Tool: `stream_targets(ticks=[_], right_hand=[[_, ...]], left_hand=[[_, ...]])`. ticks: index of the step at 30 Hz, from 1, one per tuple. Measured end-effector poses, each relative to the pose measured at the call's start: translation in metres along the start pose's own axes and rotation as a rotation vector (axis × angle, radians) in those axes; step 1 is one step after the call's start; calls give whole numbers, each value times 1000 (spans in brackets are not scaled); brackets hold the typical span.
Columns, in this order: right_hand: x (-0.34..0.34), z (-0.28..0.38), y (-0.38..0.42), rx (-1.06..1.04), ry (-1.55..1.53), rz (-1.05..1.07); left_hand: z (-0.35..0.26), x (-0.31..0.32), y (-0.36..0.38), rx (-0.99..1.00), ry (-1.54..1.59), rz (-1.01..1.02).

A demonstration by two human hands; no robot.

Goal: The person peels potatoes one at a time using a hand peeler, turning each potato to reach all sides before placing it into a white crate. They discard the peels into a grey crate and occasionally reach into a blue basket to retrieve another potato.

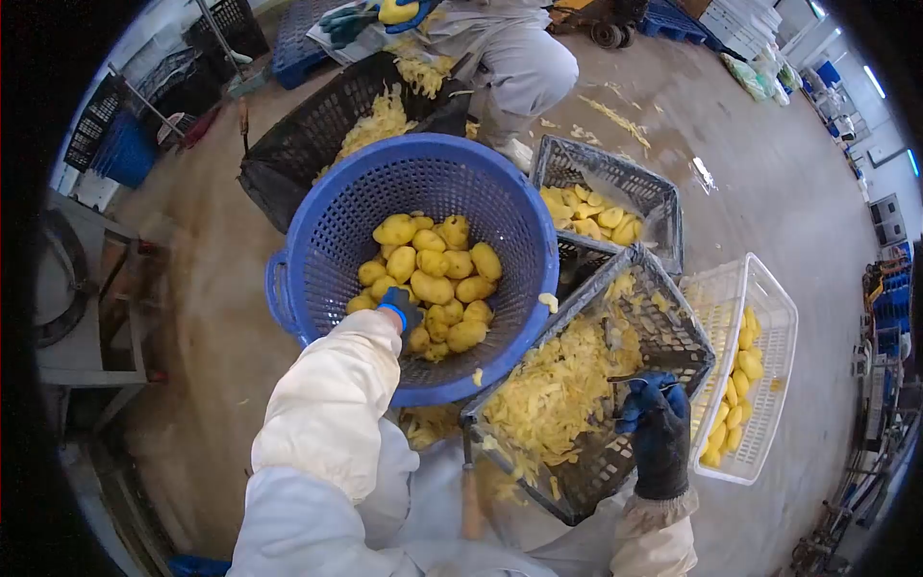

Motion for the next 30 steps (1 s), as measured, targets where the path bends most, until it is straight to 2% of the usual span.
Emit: stream_targets(ticks=[1, 3, 5, 6, 7, 9, 10, 12, 14, 15, 17, 24, 30], right_hand=[[2, -4, -1, 26, -17, 24], [4, -6, -1, 42, -29, 34], [9, -7, 2, 64, -14, 40], [10, -6, 3, 94, -2, 75], [8, -4, 4, 78, -10, 59], [10, -5, 5, 84, -75, 105], [7, -8, 4, 93, -102, 105], [8, -4, 1, 53, -104, 136], [7, -3, -1, -42, -112, 202], [3, -2, -2, -80, -114, 185], [0, -7, -2, -24, -164, 207], [-1, 10, 7, -67, -216, 255], [-3, 16, 5, -180, -239, 283]], left_hand=[[-6, 7, -7, -19, -101, -103], [-10, 43, -36, -14, -28, -73], [-11, 40, -36, 25, 35, -154], [-13, 16, -19, 13, 49, -34], [-21, -6, -1, 135, 0, 54], [-24, 11, -23, 149, 270, 237], [-23, 26, -40, 147, 253, 231], [-39, 51, -62, 394, 281, 299], [-38, 3, -58, 415, 341, 250], [-28, 1, -32, 445, 412, 212], [-29, -34, -18, 522, 558, 146], [-63, -112, 70, 707, 1167, 58], [-74, -200, 161, 704, 1807, -31]])
Point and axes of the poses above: each hand's wrist, its own y-axis away from the middle knuckle, its own x-axis out of the palm, z = x × y, the point moved 8 cm from there along -y, towards the middle knuckle, and after that the axes turned 4 degrees about z, right-handed, at the moved point
